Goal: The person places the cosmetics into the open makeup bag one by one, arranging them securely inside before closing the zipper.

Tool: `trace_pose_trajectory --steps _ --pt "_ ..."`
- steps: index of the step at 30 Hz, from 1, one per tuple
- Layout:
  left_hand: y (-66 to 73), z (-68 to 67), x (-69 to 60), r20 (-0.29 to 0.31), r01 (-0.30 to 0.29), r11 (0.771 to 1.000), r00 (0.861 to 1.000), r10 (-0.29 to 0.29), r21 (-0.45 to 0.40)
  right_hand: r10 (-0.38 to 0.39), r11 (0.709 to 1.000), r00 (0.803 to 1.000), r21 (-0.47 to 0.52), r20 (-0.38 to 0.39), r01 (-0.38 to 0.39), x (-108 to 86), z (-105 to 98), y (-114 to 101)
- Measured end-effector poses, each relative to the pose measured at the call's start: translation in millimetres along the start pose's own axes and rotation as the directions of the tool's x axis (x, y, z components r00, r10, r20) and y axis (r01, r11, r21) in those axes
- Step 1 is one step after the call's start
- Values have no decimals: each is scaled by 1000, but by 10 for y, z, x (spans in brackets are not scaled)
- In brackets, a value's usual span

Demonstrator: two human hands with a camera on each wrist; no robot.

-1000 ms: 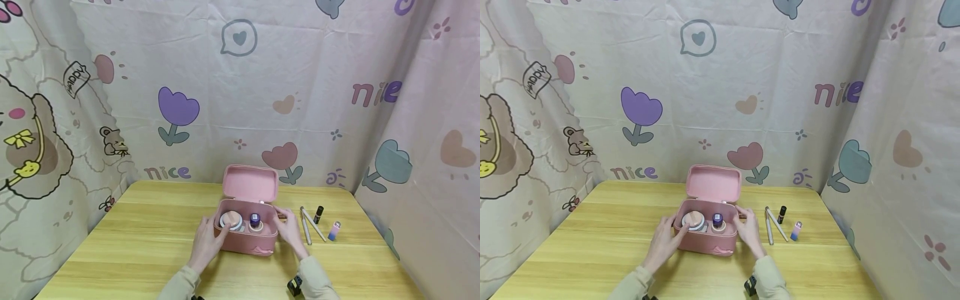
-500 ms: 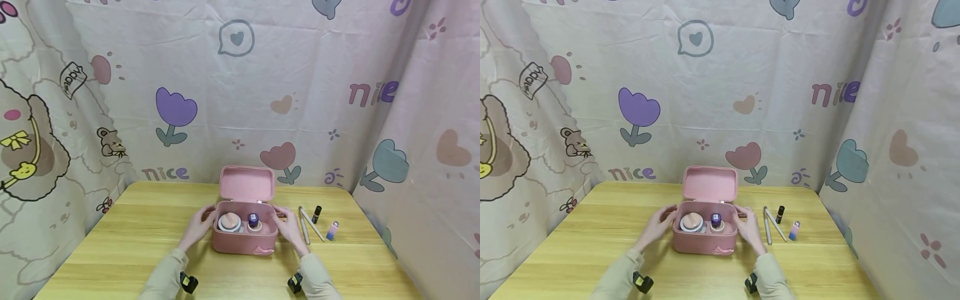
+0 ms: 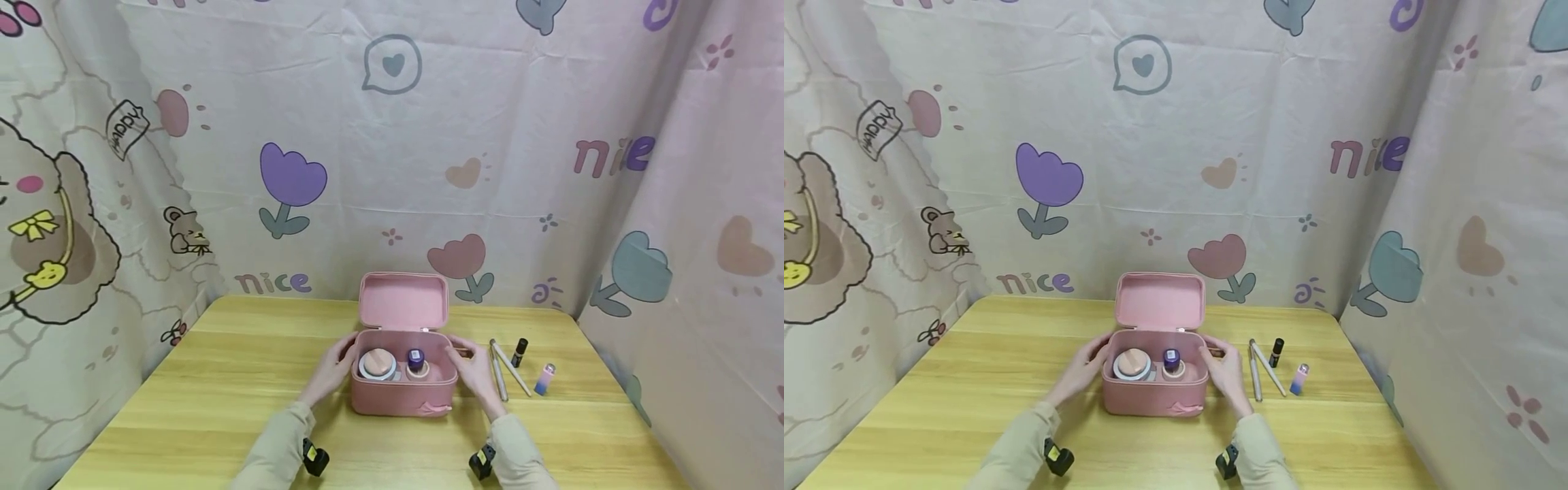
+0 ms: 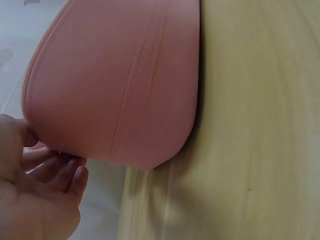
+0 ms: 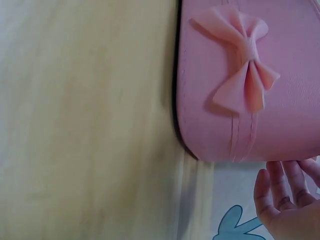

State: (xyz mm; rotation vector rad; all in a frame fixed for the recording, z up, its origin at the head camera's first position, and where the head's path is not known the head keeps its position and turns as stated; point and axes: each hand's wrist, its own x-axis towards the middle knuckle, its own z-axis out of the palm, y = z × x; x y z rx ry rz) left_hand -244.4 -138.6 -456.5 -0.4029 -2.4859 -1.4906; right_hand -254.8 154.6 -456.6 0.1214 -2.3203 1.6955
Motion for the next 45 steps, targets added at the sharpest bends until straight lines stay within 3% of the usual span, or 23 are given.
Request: trace_pose_trajectory --steps 5,9,14,17,29,34,45 --pt "32 58 -50 -32 12 1000 999 -13 -23 51 998 999 46 17 -52 44 -21 -24" --pt "46 104 -90 -66 -9 1000 998 9 6 77 996 996 39 44 -79 24 -35 -66" --pt "31 160 -109 -99 -27 997 995 34 75 45 996 999 -73 11 -44 -120 -90 -152" --pt "20 174 -106 -112 -9 996 994 19 90 33 993 999 -114 1 -32 -213 -132 -195" --pt "53 209 -117 -132 19 997 991 -9 79 -29 999 997 -16 69 30 -380 -101 -153" --pt "58 221 -141 -125 34 997 992 -24 75 -31 999 997 -15 72 32 -385 -97 -124" --pt "102 251 -188 -171 31 993 985 -10 117 -11 998 997 -55 77 16 -310 -118 -111"
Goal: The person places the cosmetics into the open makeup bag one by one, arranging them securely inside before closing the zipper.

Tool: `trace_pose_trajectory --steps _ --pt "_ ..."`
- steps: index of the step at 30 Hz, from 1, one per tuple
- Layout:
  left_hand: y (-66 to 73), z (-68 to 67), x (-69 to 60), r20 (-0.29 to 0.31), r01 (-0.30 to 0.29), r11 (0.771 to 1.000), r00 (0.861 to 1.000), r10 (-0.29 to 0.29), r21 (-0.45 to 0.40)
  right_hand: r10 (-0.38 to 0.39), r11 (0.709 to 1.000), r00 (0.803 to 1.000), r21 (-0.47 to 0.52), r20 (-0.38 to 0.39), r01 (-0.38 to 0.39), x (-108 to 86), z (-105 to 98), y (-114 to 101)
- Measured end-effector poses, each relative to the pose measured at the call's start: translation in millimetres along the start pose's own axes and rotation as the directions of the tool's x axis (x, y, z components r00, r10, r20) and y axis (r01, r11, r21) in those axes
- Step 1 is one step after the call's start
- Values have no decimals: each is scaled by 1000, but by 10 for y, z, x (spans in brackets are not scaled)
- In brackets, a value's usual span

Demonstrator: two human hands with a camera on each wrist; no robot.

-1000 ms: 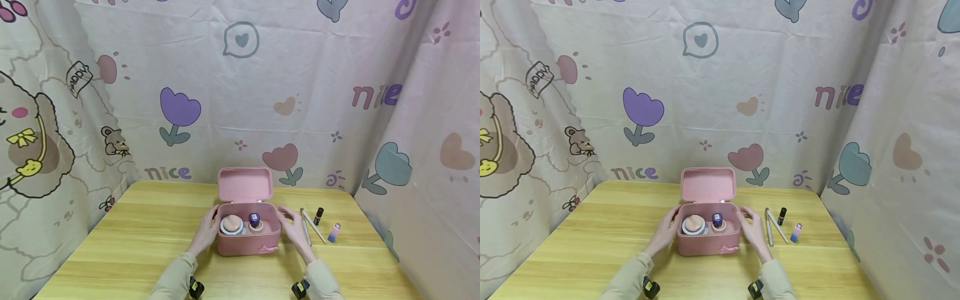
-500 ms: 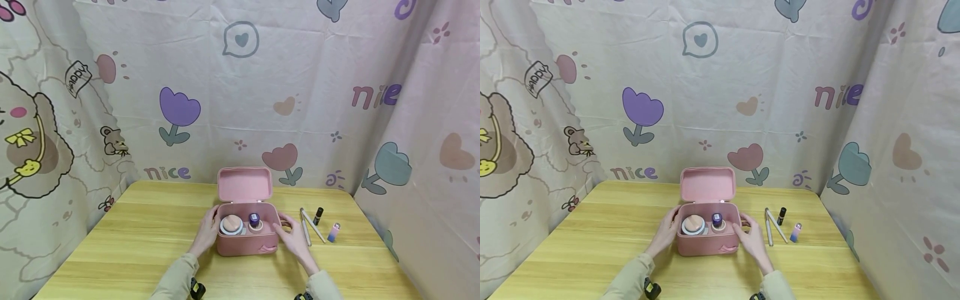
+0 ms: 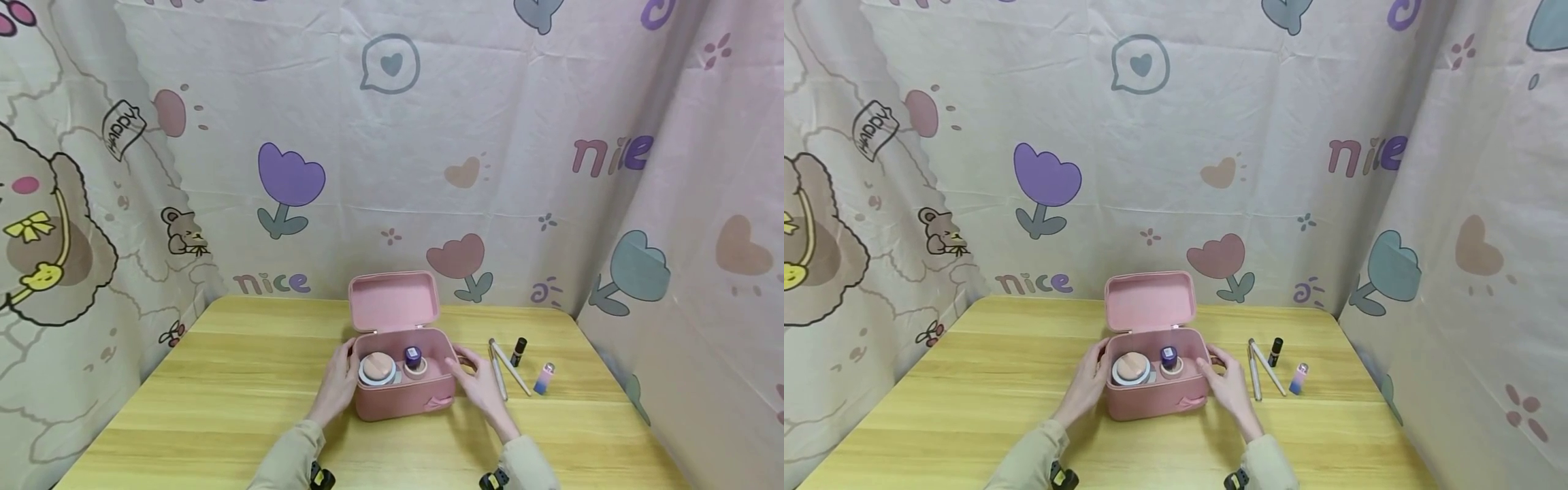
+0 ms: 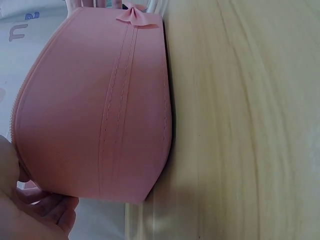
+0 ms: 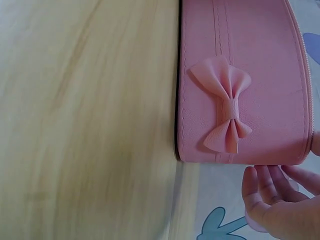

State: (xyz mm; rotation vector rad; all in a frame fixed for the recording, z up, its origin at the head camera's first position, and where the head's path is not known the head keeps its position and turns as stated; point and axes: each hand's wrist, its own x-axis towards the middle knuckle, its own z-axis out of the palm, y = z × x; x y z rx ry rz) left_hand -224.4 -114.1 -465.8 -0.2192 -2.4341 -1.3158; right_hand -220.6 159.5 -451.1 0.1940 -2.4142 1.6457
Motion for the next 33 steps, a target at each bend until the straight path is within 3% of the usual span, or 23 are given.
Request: trace_pose_trajectory --steps 10,18,25,33 --pt "65 -44 -96 35 20 1000 999 -21 5 0 1000 1000 30 -2 0 101 2 73" --pt "117 -87 -168 26 31 999 999 -32 31 22 999 998 -38 -64 -25 192 -12 109" --pt "152 -70 -202 -14 39 996 999 -38 81 29 993 996 -115 -89 -39 280 -41 130" --pt "211 -24 -246 -84 50 995 996 -42 90 44 993 992 -105 -119 -57 372 -25 131"
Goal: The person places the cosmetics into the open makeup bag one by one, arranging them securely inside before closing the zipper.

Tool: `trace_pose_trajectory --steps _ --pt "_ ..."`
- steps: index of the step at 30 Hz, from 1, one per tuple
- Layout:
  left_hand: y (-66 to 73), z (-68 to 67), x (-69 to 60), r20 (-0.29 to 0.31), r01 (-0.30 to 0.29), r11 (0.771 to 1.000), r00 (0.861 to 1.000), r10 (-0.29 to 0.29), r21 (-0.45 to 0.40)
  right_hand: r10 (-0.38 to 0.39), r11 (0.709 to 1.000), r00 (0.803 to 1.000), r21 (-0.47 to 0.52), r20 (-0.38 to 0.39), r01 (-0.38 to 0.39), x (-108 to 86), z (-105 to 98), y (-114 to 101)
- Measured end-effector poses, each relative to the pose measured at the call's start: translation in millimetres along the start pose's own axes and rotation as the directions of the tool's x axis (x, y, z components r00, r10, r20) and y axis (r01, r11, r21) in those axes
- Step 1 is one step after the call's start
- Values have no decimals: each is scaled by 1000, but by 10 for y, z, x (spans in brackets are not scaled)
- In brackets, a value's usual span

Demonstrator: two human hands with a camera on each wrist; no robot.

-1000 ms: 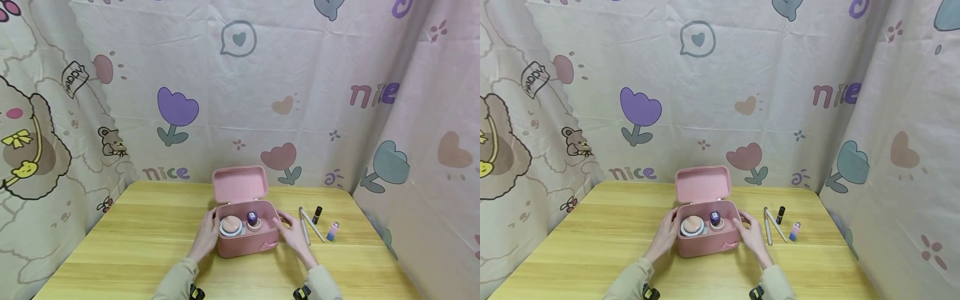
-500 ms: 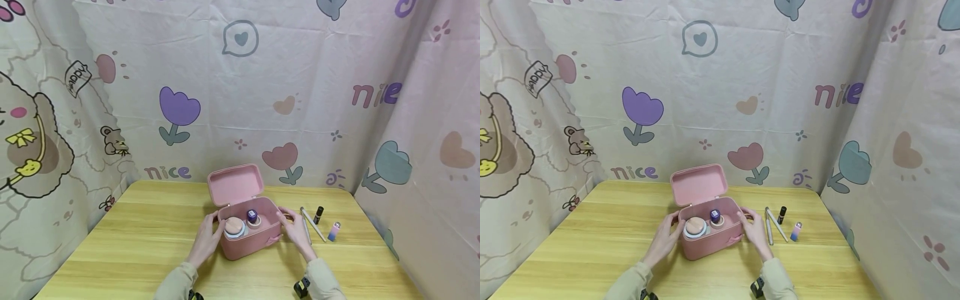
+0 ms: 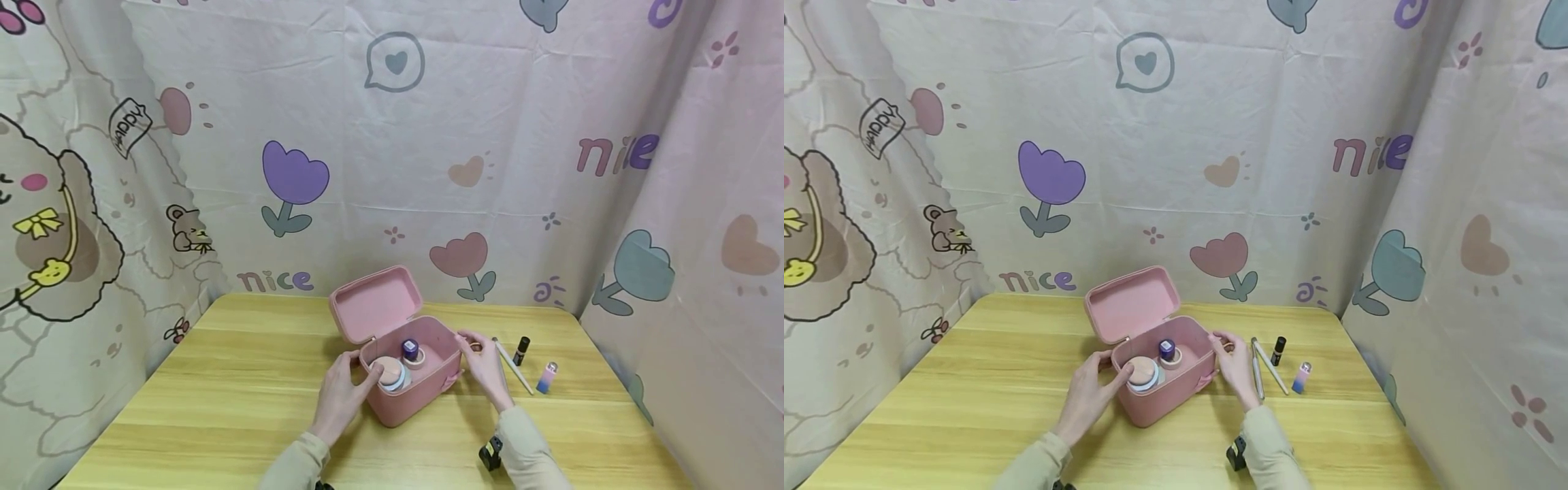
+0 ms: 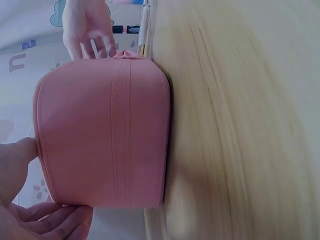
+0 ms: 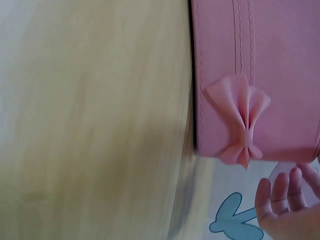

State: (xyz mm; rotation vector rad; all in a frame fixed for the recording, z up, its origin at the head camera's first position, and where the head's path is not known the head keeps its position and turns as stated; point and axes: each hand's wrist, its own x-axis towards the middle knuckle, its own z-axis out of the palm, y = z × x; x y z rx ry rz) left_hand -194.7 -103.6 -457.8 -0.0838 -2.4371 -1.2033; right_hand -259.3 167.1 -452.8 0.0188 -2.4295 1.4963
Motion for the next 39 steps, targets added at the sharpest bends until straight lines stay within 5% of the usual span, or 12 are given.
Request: trace_pose_trajectory --steps 7,16,24,28,39 --pt "-2 27 -1 -4 5 1000 1000 -6 -3 12 999 996 -43 -92 -16 -175 15 -131" --pt "-16 15 42 -33 -13 1000 999 13 13 12 996 1000 -91 -3 -12 -333 114 -252" --pt "-105 -149 359 -140 -48 994 990 35 -93 -5 999 1000 -44 -17 4 -349 153 -230" --pt "-195 -240 572 -111 -49 992 993 36 -118 -8 999 1000 -44 -18 7 -352 152 -247" --pt "-277 -364 1013 104 -49 992 993 62 -116 6 999 999 -36 -37 -8 -359 167 -253"
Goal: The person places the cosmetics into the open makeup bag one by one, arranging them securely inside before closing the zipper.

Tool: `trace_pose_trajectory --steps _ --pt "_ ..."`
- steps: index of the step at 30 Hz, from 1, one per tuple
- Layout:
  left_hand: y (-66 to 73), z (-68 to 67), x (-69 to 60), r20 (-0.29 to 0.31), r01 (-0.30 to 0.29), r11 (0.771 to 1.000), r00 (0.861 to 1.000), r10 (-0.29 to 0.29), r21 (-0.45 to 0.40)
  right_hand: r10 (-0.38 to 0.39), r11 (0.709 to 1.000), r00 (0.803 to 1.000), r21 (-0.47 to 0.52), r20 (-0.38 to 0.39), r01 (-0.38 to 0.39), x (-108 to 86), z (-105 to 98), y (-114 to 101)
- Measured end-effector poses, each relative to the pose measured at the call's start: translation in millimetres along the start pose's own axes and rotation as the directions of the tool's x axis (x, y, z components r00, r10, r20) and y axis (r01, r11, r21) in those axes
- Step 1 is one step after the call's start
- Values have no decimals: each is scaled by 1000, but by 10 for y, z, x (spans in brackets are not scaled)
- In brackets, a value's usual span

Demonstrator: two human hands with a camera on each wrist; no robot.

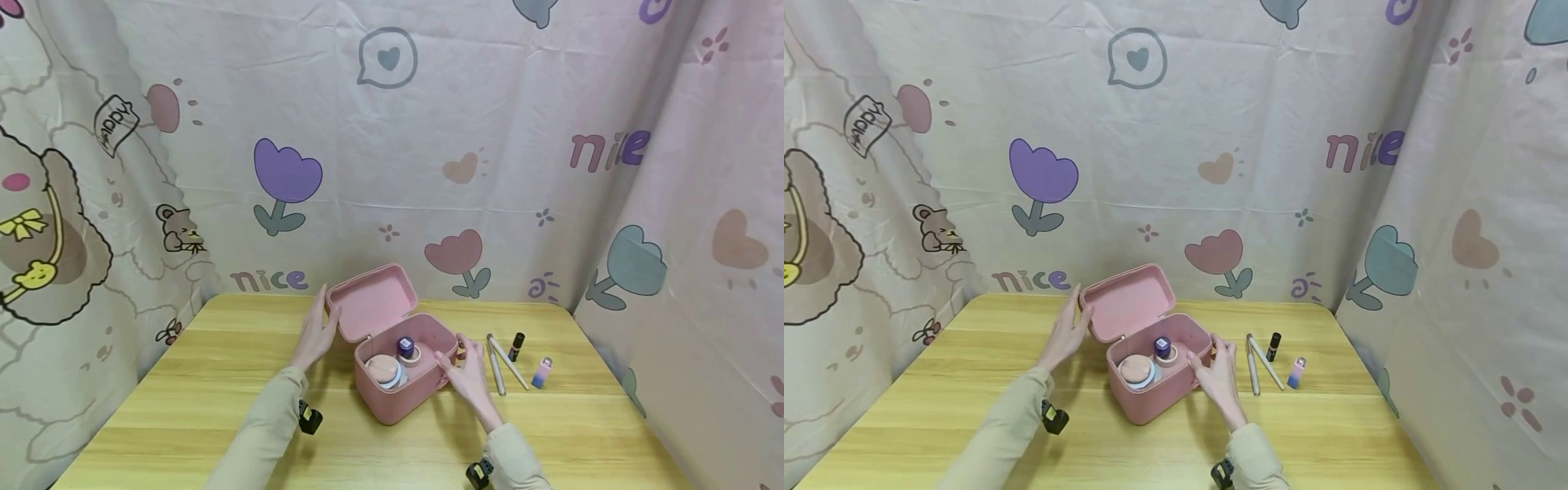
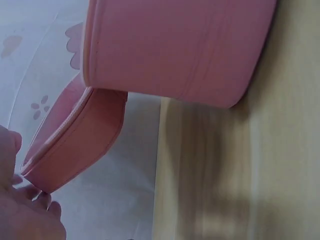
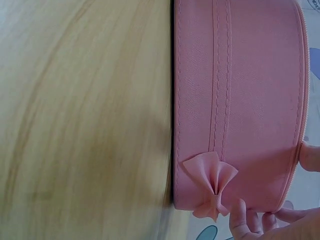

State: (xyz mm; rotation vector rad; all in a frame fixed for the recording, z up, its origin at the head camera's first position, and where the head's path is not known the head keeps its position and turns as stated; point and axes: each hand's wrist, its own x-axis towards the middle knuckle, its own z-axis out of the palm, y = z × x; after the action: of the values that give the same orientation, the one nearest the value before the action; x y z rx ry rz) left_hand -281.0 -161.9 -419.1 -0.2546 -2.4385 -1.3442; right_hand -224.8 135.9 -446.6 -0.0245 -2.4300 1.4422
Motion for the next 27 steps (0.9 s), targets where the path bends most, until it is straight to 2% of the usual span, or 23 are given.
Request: trace_pose_trajectory --steps 5,10,14,18,25,27 --pt "-12 -9 52 -8 15 1000 1000 -15 9 5 1000 1000 15 6 -5 -7 12 11" --pt "-13 -16 41 -47 18 1000 999 -17 20 5 1000 1000 14 10 -6 17 9 35" --pt "-5 -28 -5 -82 7 1000 997 -5 24 12 1000 1000 12 18 -12 63 -3 63" --pt "-6 -39 -67 -114 10 1000 993 -9 14 38 997 998 64 45 -41 122 -17 90" --pt "-9 -49 -181 -200 -42 999 979 41 -5 52 990 996 126 78 -61 202 -29 122" --pt "-11 -55 -209 -213 -42 999 976 38 -16 51 988 995 138 85 -62 218 -29 127"
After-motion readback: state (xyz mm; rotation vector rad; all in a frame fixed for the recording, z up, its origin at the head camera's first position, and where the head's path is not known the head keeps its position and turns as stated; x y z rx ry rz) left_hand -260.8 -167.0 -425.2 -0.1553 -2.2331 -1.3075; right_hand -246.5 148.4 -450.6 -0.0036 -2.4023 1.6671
